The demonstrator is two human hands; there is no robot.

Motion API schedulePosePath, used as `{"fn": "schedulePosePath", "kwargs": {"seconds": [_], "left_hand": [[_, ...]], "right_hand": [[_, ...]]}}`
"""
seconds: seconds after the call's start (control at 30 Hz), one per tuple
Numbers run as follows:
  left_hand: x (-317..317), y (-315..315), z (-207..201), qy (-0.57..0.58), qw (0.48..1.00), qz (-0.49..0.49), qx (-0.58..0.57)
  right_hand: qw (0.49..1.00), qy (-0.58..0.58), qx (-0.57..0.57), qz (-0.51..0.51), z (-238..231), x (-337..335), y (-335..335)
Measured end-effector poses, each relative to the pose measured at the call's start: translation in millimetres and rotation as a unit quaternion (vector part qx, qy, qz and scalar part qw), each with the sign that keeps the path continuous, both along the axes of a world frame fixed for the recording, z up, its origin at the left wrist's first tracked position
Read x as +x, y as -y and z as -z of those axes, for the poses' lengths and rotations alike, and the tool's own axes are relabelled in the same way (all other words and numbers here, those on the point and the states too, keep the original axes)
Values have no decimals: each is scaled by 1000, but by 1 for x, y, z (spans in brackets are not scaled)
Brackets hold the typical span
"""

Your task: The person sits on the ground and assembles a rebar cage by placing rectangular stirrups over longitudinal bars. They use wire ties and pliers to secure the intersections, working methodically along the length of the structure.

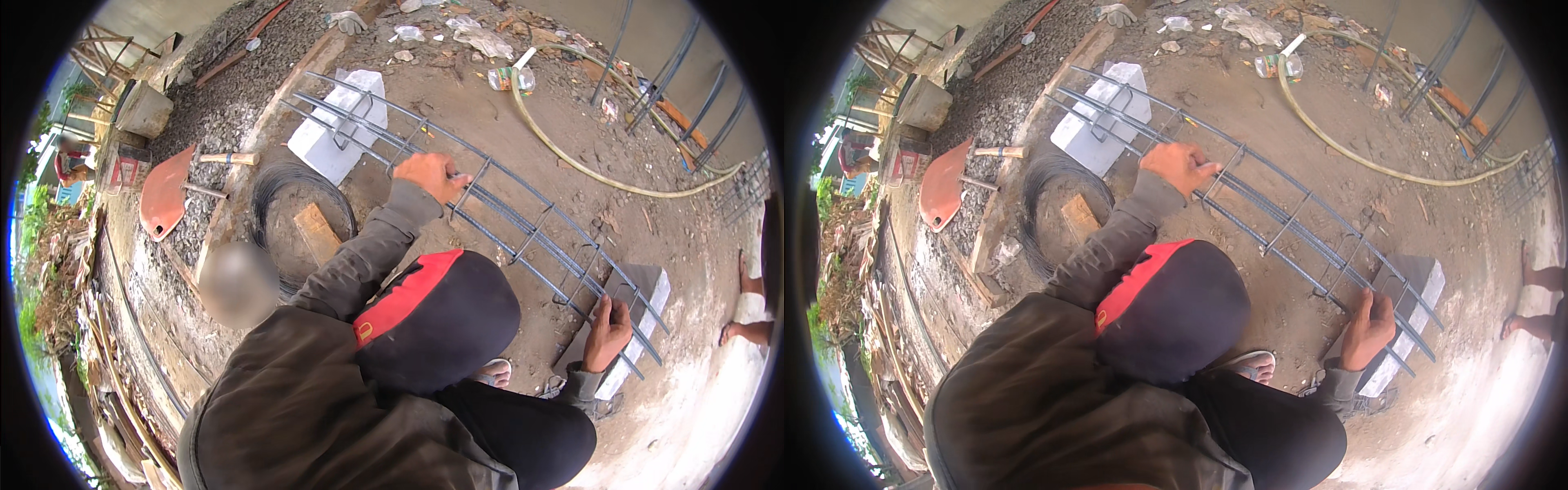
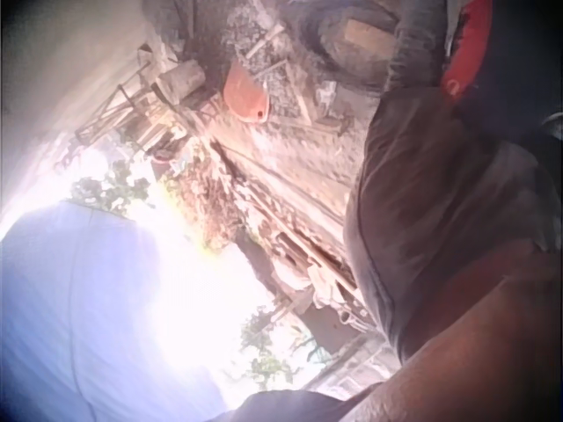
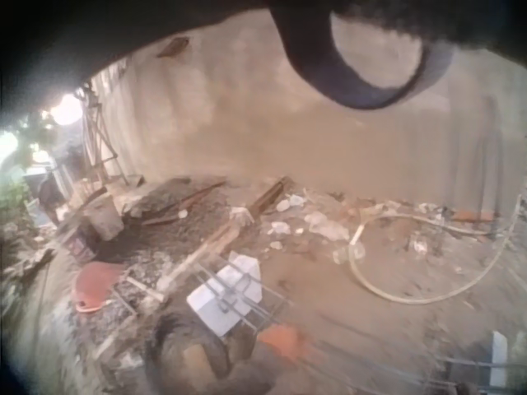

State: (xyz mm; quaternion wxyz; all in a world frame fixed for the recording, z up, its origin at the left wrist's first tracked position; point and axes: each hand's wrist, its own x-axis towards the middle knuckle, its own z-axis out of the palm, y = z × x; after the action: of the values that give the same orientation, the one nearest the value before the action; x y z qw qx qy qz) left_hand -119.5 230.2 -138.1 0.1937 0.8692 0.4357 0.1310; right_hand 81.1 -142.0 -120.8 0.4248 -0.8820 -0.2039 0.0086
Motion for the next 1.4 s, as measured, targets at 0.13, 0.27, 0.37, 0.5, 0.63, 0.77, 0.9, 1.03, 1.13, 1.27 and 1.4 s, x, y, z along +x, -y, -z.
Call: {"fn": "schedulePosePath", "kwargs": {"seconds": [0.13, 0.27, 0.37, 0.5, 0.63, 0.77, 0.9, 1.03, 1.13, 1.27, 1.4], "left_hand": [[-41, -53, -9, -1, 997, -77, 8], [-53, -80, -2, -16, 996, -85, 20], [-51, -83, 3, -10, 994, -101, 42], [-50, -79, 1, -48, 994, -94, 14], [-51, -78, 2, -45, 994, -96, 13], [-52, -80, 8, -15, 997, -70, 22], [-52, -73, 8, -13, 997, -80, 16], [-52, -68, 2, -11, 996, -86, 26], [-67, -84, -2, 17, 990, -135, 26], [-104, -131, -2, 20, 972, -212, 100], [-123, -157, 8, -35, 978, -170, 119]], "right_hand": [[997, -47, 45, 27, -5, -3, 7], [998, -42, 42, 18, 2, -2, 6], [999, -31, 45, 1, 8, -1, 4], [999, -18, 50, -12, 9, -1, 3], [998, -35, 53, -3, 6, -4, 4], [997, -48, 57, 1, 6, -7, 4], [998, -42, 38, -1, 9, -8, 5], [998, -60, 35, 7, 10, -7, 4], [998, -49, 48, -10, 9, -7, 6], [997, -44, 59, -2, 7, -9, 12], [996, -52, 66, 8, 12, -6, 13]]}}
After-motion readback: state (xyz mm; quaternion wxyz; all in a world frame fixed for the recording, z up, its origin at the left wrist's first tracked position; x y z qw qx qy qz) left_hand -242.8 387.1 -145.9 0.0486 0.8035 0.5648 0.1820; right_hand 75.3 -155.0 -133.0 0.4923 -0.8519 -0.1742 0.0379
